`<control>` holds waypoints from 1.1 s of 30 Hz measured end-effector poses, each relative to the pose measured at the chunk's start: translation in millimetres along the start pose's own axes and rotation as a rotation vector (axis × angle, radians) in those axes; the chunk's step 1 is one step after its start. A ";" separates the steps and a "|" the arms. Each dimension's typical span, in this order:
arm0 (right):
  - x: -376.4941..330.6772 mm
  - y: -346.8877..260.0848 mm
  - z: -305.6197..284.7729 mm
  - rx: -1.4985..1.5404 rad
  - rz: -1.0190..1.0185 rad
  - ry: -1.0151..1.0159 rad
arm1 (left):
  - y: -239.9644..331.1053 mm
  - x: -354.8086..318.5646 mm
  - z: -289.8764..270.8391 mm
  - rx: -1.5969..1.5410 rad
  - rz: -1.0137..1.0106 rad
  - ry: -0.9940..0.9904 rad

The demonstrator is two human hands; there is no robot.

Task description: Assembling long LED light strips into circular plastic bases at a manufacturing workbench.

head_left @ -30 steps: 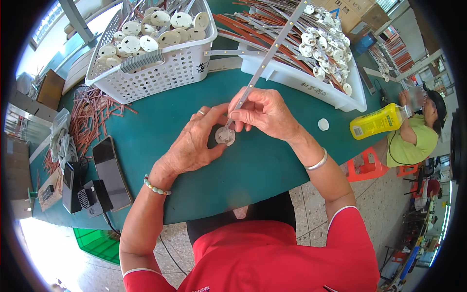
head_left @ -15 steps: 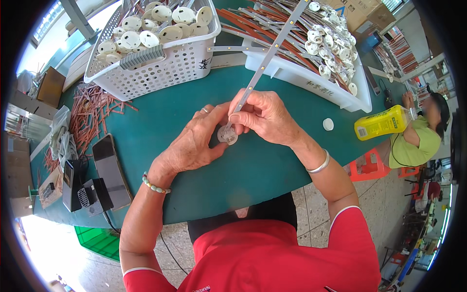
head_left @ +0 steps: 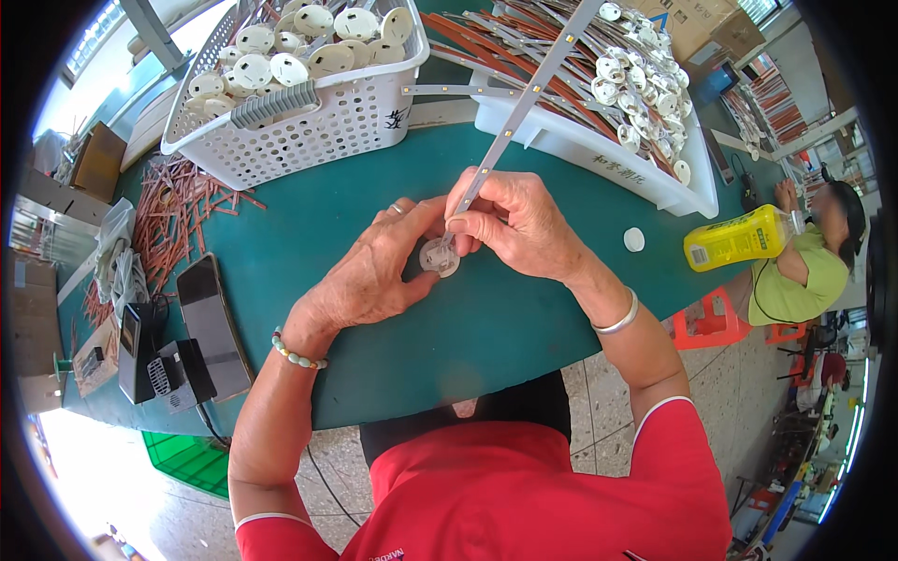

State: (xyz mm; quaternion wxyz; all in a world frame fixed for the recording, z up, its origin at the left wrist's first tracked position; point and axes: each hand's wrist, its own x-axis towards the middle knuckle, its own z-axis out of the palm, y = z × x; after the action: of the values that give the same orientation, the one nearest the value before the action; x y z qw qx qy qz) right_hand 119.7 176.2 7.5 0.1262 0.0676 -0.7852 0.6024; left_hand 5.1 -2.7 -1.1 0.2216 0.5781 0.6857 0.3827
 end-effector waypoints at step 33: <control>10.4 -8.3 7.2 -0.326 -0.253 -0.083 | -2.0 -1.6 -1.0 0.014 0.068 0.014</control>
State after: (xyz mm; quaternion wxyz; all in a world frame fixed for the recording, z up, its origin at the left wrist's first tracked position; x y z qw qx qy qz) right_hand 111.0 167.6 16.4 0.1777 0.1693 -0.8621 0.4433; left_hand 3.5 -4.7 -2.2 0.1996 0.6000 0.6697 0.3894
